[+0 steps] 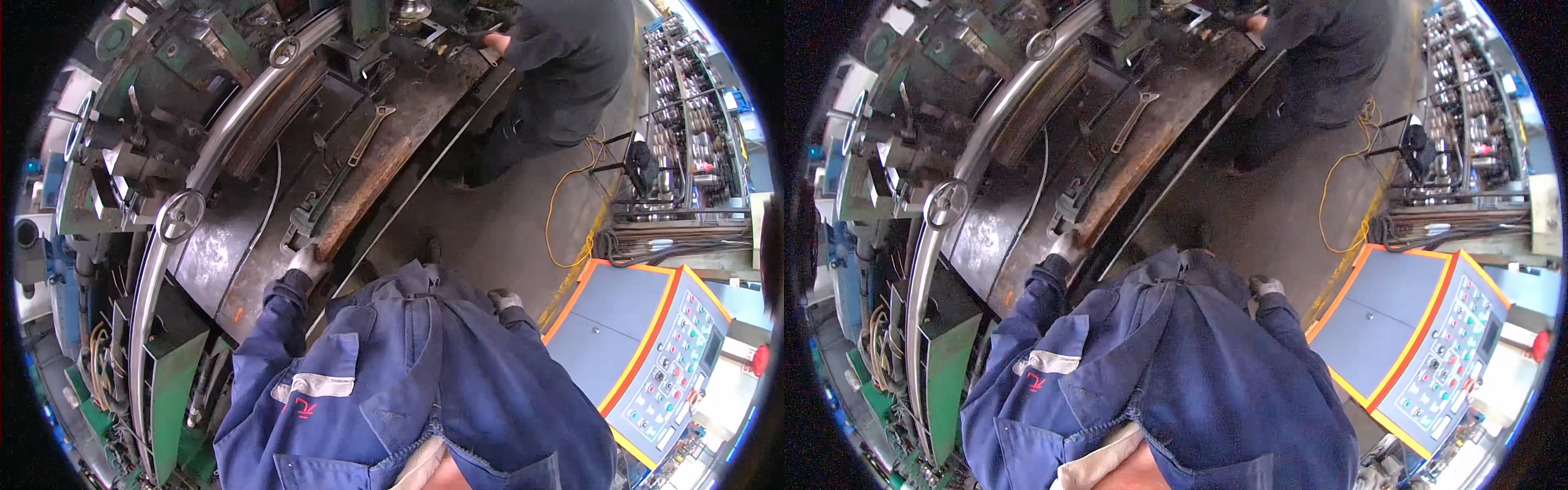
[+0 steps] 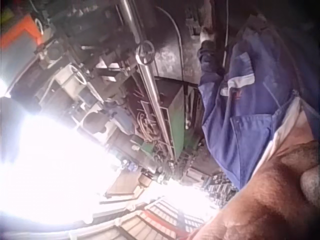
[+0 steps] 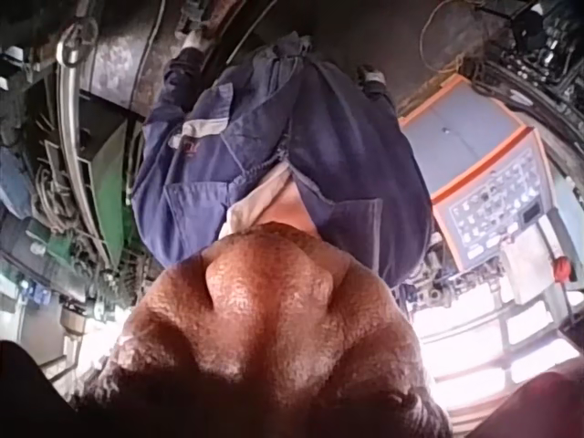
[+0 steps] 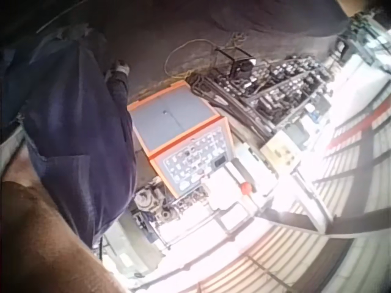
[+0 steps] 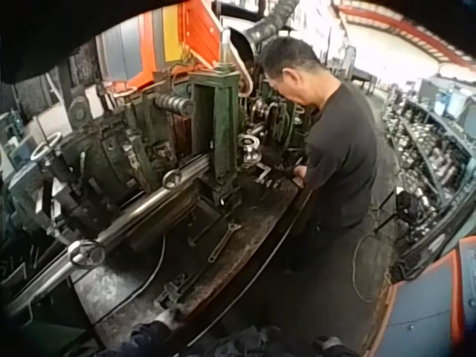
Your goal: Operating a metal forming machine to shape long metal pipes by guiding them through the rollers.
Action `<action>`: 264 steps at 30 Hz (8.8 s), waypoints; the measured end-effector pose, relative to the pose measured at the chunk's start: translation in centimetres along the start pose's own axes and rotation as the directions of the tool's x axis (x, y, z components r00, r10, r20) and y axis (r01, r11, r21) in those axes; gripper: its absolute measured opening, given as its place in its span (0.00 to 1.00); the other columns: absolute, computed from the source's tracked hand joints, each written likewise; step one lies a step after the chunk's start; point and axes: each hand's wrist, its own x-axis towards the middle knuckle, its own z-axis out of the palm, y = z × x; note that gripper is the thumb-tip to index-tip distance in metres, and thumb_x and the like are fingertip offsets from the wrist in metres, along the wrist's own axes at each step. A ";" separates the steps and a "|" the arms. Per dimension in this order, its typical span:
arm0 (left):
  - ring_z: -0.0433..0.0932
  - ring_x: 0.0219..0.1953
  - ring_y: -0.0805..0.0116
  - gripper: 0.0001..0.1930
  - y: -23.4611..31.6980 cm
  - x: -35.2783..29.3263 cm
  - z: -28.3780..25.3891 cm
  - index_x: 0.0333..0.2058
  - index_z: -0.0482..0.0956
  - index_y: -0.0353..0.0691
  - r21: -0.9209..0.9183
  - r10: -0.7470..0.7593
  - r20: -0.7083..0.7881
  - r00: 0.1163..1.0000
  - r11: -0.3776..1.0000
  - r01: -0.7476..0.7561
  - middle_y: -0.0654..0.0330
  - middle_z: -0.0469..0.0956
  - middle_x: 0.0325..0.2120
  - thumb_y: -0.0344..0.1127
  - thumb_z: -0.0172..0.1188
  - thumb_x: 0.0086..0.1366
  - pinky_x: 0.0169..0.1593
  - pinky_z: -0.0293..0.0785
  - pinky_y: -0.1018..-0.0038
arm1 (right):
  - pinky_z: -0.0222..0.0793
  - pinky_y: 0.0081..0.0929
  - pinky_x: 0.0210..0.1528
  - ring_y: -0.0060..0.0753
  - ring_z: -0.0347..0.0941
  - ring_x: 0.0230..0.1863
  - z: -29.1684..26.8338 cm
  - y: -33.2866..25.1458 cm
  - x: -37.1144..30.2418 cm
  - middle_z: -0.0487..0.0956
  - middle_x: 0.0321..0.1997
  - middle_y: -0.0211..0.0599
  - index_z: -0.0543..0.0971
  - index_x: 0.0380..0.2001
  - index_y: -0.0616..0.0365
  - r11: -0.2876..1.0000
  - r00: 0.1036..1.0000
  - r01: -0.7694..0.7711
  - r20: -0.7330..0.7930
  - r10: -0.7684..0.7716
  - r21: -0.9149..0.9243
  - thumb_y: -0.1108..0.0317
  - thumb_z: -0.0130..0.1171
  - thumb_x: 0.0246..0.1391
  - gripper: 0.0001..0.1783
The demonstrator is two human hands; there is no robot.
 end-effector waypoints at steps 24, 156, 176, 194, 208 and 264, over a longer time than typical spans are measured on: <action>0.79 0.51 0.40 0.34 6.2 2.9 0.7 0.54 0.76 0.33 0.012 0.073 -0.104 0.992 0.997 -0.072 0.37 0.80 0.46 0.47 0.70 0.50 0.55 0.76 0.56 | 0.72 0.35 0.58 0.41 0.80 0.55 -2.4 -0.7 -2.7 0.85 0.50 0.40 0.86 0.48 0.48 0.991 0.993 -0.116 -0.008 0.116 -0.060 0.47 0.62 0.58 0.22; 0.78 0.37 0.52 0.13 3.4 -8.3 -31.3 0.29 0.84 0.42 0.691 0.612 -0.639 0.465 0.723 -0.001 0.56 0.81 0.28 0.47 0.66 0.60 0.44 0.72 0.58 | 0.78 0.40 0.38 0.47 0.84 0.35 3.3 5.8 0.7 0.86 0.37 0.49 0.85 0.48 0.54 0.998 0.999 0.044 -0.004 -0.044 -0.055 0.50 0.65 0.56 0.23; 0.77 0.36 0.52 0.16 5.4 -7.8 -31.1 0.26 0.81 0.40 0.661 0.591 -0.676 0.440 0.750 0.006 0.55 0.78 0.25 0.49 0.65 0.60 0.44 0.71 0.59 | 0.74 0.43 0.56 0.54 0.78 0.56 3.5 9.7 4.3 0.83 0.52 0.49 0.83 0.52 0.42 0.743 0.989 0.151 0.097 -0.116 -0.652 0.43 0.56 0.57 0.25; 0.77 0.34 0.53 0.14 4.6 -8.6 -32.0 0.26 0.81 0.41 0.630 0.604 -0.672 0.429 0.770 -0.097 0.55 0.79 0.25 0.44 0.71 0.54 0.41 0.70 0.59 | 0.74 0.32 0.26 0.32 0.80 0.25 3.7 -4.3 -5.5 0.84 0.30 0.39 0.85 0.39 0.57 0.988 0.999 -0.011 0.032 0.016 -0.155 0.60 0.61 0.60 0.12; 0.77 0.40 0.51 0.15 5.1 -7.5 -32.9 0.31 0.82 0.39 0.577 0.514 -0.656 0.552 0.813 -0.072 0.54 0.80 0.31 0.46 0.69 0.57 0.48 0.70 0.55 | 0.69 0.46 0.61 0.52 0.72 0.64 11.8 -3.1 3.7 0.77 0.63 0.45 0.81 0.56 0.48 0.602 0.931 0.255 0.361 0.059 -0.756 0.42 0.53 0.57 0.31; 0.79 0.46 0.47 0.17 3.1 -6.7 -32.4 0.50 0.78 0.33 0.674 0.612 -0.510 0.605 0.721 -0.161 0.48 0.82 0.43 0.30 0.60 0.62 0.52 0.73 0.55 | 0.69 0.31 0.24 0.30 0.75 0.21 27.1 -1.0 8.6 0.82 0.25 0.35 0.83 0.40 0.59 0.972 0.940 -0.218 0.287 0.186 0.084 0.63 0.56 0.60 0.13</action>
